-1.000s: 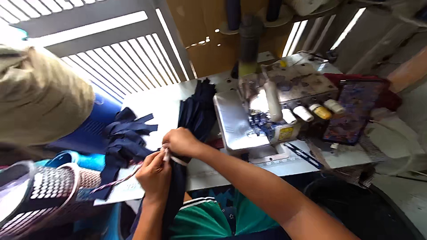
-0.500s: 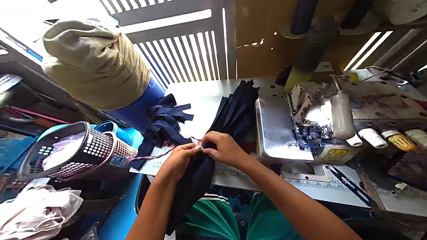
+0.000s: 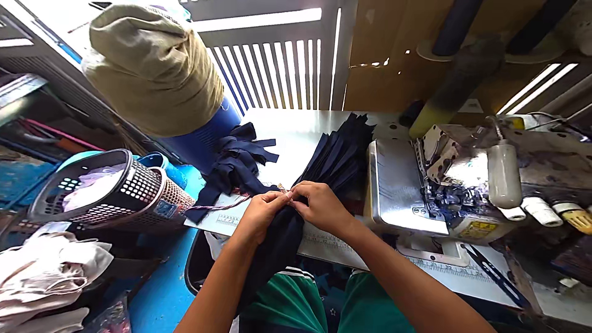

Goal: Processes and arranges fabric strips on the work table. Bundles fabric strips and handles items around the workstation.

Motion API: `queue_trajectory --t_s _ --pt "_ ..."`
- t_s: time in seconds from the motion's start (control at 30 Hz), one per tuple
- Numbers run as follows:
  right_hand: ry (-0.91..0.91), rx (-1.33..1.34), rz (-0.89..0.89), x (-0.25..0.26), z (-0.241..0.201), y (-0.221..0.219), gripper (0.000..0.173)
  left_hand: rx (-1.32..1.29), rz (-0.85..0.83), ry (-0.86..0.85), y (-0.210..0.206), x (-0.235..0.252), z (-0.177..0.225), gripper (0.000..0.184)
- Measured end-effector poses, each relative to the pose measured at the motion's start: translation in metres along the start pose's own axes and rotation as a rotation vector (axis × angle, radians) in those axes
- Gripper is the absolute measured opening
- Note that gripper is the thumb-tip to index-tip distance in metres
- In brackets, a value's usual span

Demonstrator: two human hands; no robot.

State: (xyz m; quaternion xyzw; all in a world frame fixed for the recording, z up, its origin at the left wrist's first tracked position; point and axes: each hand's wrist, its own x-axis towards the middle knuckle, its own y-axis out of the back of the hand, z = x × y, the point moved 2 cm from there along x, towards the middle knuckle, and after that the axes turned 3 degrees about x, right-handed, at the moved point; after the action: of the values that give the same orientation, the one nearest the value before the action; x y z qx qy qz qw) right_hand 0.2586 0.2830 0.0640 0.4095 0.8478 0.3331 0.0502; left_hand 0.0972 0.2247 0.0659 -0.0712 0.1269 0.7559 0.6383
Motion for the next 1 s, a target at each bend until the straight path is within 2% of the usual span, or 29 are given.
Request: queue_trajectory --t_s 0.17,0.33,0.4,0.47,0.57,0.63,0.7,0.73,0.77,0.8,0.83,0.9,1.0 --pt "0.055 0.004 -0.021 0.001 0.004 0.004 0.016 0.053 0.055 -0.014 0.004 0.007 0.001 0.015" --pt "0.151 -0.1 -0.034 -0.008 0.008 0.001 0.016 0.238 0.176 -0.058 0.023 0.02 -0.013 0.013" --pt "0.207 -0.135 -0.042 -0.009 0.006 -0.004 0.016 0.409 0.198 -0.144 0.027 0.022 -0.026 0.013" --pt "0.235 -0.157 -0.016 -0.01 0.005 -0.008 0.018 0.591 0.21 -0.311 0.027 0.023 -0.035 0.02" --pt "0.216 -0.201 0.082 -0.029 0.007 -0.008 0.02 0.71 0.119 -0.411 0.022 0.022 -0.042 0.029" --pt "0.235 -0.227 0.173 -0.056 0.004 -0.005 0.02 0.748 0.038 -0.376 0.02 0.009 -0.036 0.038" --pt "0.249 -0.17 0.16 -0.094 0.002 0.001 0.021 0.766 -0.059 -0.334 0.02 -0.01 -0.029 0.048" --pt "0.248 -0.129 0.152 -0.114 0.004 0.005 0.022 0.805 -0.126 -0.324 0.02 -0.018 -0.028 0.058" --pt "0.24 -0.089 0.161 -0.134 0.008 0.008 0.022 0.872 -0.187 -0.317 0.02 -0.024 -0.028 0.075" --pt "0.225 -0.042 0.183 -0.152 0.015 0.011 0.022 0.958 -0.221 -0.302 0.017 -0.026 -0.029 0.094" --pt "0.196 0.0 0.21 -0.168 0.022 0.014 0.022 1.038 -0.217 -0.285 0.014 -0.025 -0.03 0.104" --pt "0.122 0.058 0.285 -0.189 0.037 0.019 0.019 1.131 -0.174 -0.253 0.008 -0.019 -0.031 0.101" --pt "-0.054 0.174 0.404 -0.199 0.059 0.027 0.02 0.992 -0.159 -0.168 0.007 -0.005 -0.027 0.077"
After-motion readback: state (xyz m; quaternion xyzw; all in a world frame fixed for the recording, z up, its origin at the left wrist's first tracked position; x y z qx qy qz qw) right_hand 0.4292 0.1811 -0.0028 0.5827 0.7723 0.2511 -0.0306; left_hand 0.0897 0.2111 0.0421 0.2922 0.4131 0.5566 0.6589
